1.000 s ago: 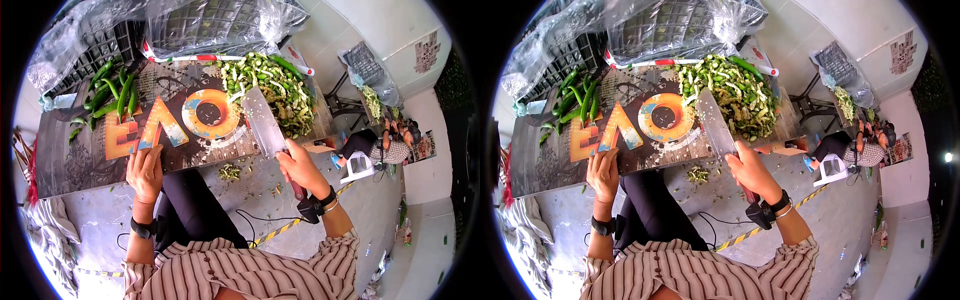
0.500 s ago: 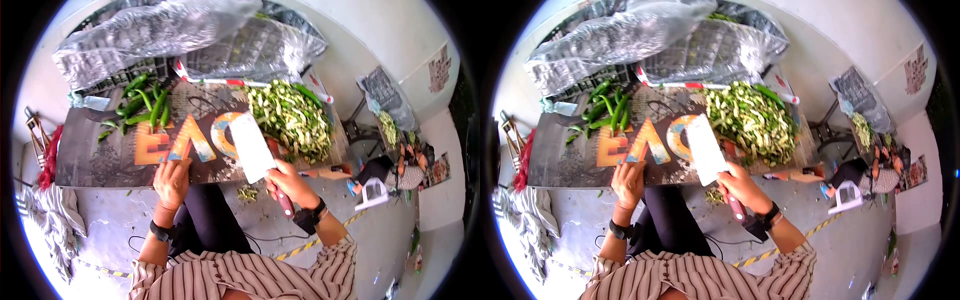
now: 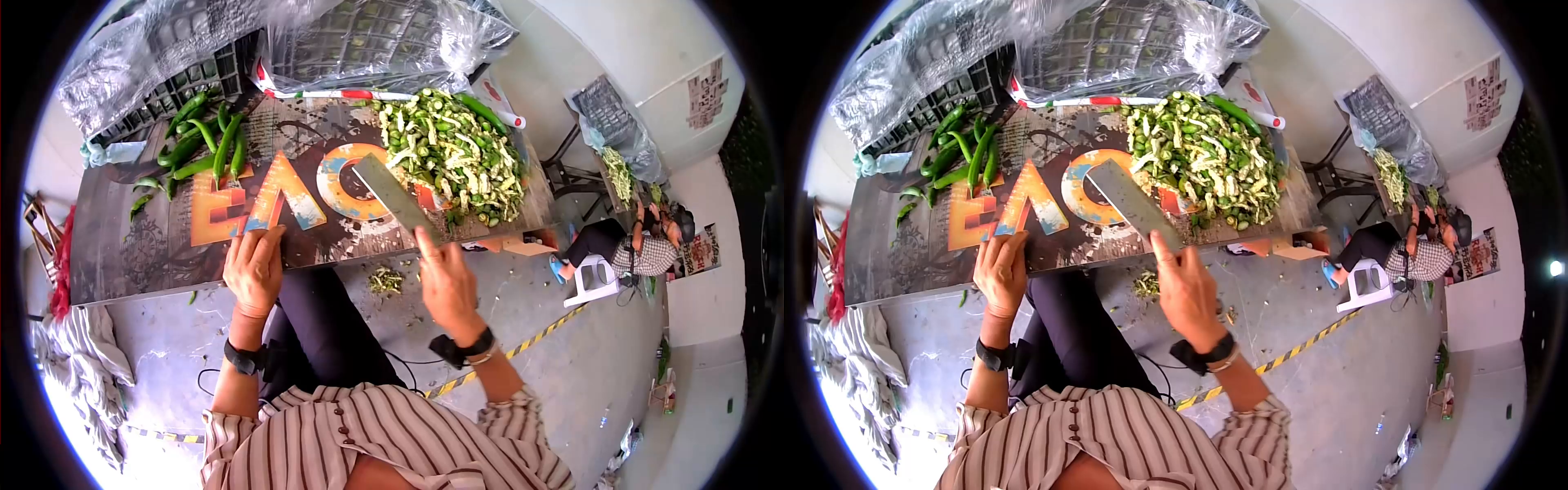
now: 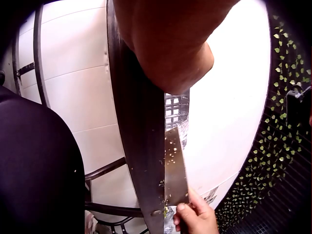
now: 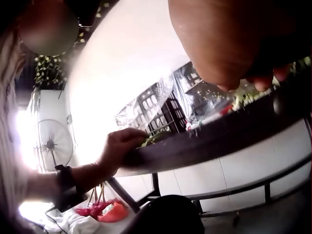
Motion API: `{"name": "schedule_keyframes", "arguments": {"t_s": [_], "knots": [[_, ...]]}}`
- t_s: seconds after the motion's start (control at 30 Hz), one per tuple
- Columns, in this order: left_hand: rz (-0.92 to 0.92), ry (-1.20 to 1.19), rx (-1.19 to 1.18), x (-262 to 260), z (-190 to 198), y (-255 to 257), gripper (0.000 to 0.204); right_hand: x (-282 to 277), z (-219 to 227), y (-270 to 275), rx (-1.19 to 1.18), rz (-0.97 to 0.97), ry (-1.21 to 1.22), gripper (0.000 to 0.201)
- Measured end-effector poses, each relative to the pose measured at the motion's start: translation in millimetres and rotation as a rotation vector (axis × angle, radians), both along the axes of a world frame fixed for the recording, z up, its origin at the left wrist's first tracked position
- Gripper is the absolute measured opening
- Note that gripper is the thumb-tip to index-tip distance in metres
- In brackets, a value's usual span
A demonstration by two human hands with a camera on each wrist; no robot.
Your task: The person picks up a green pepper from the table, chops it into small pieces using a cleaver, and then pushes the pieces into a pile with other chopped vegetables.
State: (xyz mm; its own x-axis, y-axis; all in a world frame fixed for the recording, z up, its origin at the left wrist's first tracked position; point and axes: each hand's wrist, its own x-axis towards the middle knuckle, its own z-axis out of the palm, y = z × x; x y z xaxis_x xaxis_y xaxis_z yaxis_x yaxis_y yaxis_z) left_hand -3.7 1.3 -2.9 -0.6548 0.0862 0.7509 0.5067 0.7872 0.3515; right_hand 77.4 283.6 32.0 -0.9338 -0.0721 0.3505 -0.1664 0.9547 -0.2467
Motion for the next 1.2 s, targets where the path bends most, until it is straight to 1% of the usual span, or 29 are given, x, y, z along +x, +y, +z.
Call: {"name": "schedule_keyframes", "arguments": {"t_s": [0.03, 0.1, 0.13, 0.17, 0.2, 0.3, 0.33, 0.43, 0.47, 0.5, 0.63, 0.7, 0.73, 0.77, 0.83, 0.87, 0.9, 0.97, 1.03, 1.07, 1.1, 1.17, 1.2], "knots": [[-0.001, 0.003, 0.003, 0, 0, 0, 0.021, 1, -13, -4, -0.008, -0.028, -0.017, 0.061], [-0.002, -0.004, 0.004, 0, 1, -1, 0.021, 5, -36, -9, -0.044, -0.023, 0.05, 0.062], [-0.012, -0.004, 0.009, 0, 1, -1, 0.021, 11, -45, -10, -0.005, -0.061, -0.007, 0.066], [0.008, -0.012, 0.003, 1, -2, -2, 0.022, 17, -53, -11, -0.08, -0.039, 0.053, 0.066], [0.012, 0.0, -0.002, -2, 0, -3, 0.022, 22, -55, -12, -0.098, -0.057, 0.042, 0.066], [-0.001, 0.01, -0.003, -1, 0, -1, 0.022, 59, -66, -5, -0.107, -0.119, -0.041, 0.065], [0.014, -0.016, -0.018, 0, 1, 0, 0.022, 71, -68, 0, -0.097, -0.123, -0.076, 0.064], [0.005, 0.007, -0.009, 0, 0, 0, 0.023, 113, -72, 9, -0.109, -0.145, -0.131, 0.062], [0.017, 0.004, -0.004, 0, 0, -1, 0.023, 127, -75, 13, -0.072, -0.173, -0.113, 0.059], [0.016, -0.002, -0.001, 1, 0, -2, 0.022, 139, -72, 17, -0.067, -0.161, -0.116, 0.059], [0.01, 0.001, 0.004, 0, 0, -1, 0.022, 183, -52, 29, -0.085, -0.287, -0.273, 0.054], [0.004, 0.001, -0.027, 0, 2, -1, 0.02, 191, -45, 35, -0.304, -0.318, -0.125, 0.048], [0.017, -0.018, -0.02, 2, 1, 1, 0.019, 190, -37, 37, -0.475, -0.422, -0.157, 0.044], [0.032, -0.024, -0.019, 1, 0, 1, 0.019, 187, -29, 39, -0.74, -0.534, -0.2, 0.031], [0.033, -0.011, -0.033, 0, -1, 1, 0.018, 158, 10, 30, -1.096, -0.439, -0.053, 0.015], [0.039, -0.007, -0.035, -1, -3, 0, 0.018, 141, 20, 24, -1.26, -0.444, 0.063, 0.011], [0.044, -0.003, -0.033, -1, -3, 1, 0.019, 125, 35, 16, -1.43, -0.39, 0.13, 0.013], [0.042, -0.003, -0.03, 1, -2, 1, 0.019, 88, 37, 10, -1.673, -0.367, 0.122, 0.014], [0.05, -0.005, -0.03, -3, -1, 1, 0.02, 61, 10, 13, -1.653, -0.262, -0.015, 0.015], [0.043, 0.0, -0.026, -2, 0, 1, 0.021, 49, 1, 14, -1.701, -0.259, -0.144, 0.016], [0.037, -0.004, -0.029, 0, 0, 1, 0.022, 36, -6, 7, -1.757, -0.26, -0.198, 0.015], [0.048, -0.014, -0.037, 0, 0, 0, 0.021, 18, -21, -6, -1.735, -0.218, -0.2, 0.017], [0.047, -0.018, -0.035, 0, 2, 0, 0.02, 13, -28, -10, -1.753, -0.247, -0.226, 0.017]]}}
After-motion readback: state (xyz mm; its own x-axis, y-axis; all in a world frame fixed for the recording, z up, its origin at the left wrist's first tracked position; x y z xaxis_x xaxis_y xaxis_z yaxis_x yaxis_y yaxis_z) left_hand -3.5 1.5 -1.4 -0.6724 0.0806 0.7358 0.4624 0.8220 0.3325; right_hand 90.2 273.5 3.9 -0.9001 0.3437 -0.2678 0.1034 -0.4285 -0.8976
